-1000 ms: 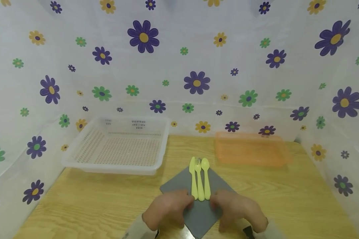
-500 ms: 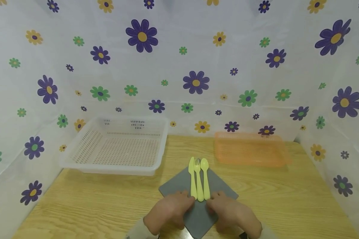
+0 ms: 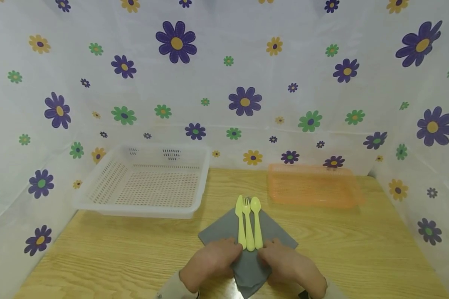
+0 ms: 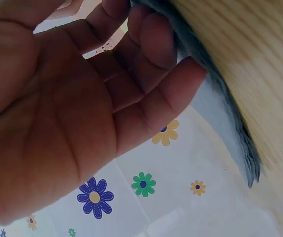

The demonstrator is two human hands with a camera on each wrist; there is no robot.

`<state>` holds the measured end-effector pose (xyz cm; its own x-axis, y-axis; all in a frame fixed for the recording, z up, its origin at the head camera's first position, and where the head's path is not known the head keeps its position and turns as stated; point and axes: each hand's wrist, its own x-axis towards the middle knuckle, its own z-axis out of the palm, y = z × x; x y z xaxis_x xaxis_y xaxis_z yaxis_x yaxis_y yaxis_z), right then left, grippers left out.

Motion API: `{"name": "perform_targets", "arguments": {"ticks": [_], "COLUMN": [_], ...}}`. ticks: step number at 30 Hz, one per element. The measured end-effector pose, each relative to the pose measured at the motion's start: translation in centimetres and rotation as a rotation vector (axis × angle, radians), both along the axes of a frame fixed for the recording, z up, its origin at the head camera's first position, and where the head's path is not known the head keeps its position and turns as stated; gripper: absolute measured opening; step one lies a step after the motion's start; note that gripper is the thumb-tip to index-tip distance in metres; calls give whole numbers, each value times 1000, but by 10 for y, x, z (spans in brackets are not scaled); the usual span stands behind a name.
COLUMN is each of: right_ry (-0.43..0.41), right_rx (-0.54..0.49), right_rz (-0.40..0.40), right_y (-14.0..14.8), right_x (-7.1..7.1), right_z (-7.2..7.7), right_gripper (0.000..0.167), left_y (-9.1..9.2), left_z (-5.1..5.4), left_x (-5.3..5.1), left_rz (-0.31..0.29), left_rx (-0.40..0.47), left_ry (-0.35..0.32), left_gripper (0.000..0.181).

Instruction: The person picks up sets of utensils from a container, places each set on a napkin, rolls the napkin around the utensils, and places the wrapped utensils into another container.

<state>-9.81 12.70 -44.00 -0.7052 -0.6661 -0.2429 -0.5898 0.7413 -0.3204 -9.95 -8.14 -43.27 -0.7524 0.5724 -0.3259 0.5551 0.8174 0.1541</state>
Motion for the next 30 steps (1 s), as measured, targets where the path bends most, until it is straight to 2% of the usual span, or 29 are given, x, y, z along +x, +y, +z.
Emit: {"name": "perform_targets", "arguments": {"ticks": [6,9,14,17,20,23,26,30], "right_ry": [52,60,13,33,84,107,70,29], "right_rx": [-16,-33,-19,-21,-71,-128,-178,-236], "right_rz": [10,29,50,76,95,92,54,13], "right_y": [-1,1,5,6,5,5,7,9], "right_x": [1,-1,-5,-6,-7,-9,-10,-13], "right_z": [-3,-3,-1,-2,-4,-6,-6,-5], "right_gripper": [27,26,31,28,14,17,24,24], "left_y": [-2,-4,-5,-7,-9,-11,-13,-17], "left_z": [-1,-1,-2,-2,-1,-1,0,1], "left_x": [-1,-2,-5,-7,-8,-9,-10,-13], "left_rz": [-15,-17,-20,-15,-20,-27,-23,-5], "left_rx": [41,51,101,141,182,190,180,207], "left_ry": [33,16,0,-9,-35,-66,-99,-147], "left_gripper": [17,14,14,14,16,23,30,25]}}
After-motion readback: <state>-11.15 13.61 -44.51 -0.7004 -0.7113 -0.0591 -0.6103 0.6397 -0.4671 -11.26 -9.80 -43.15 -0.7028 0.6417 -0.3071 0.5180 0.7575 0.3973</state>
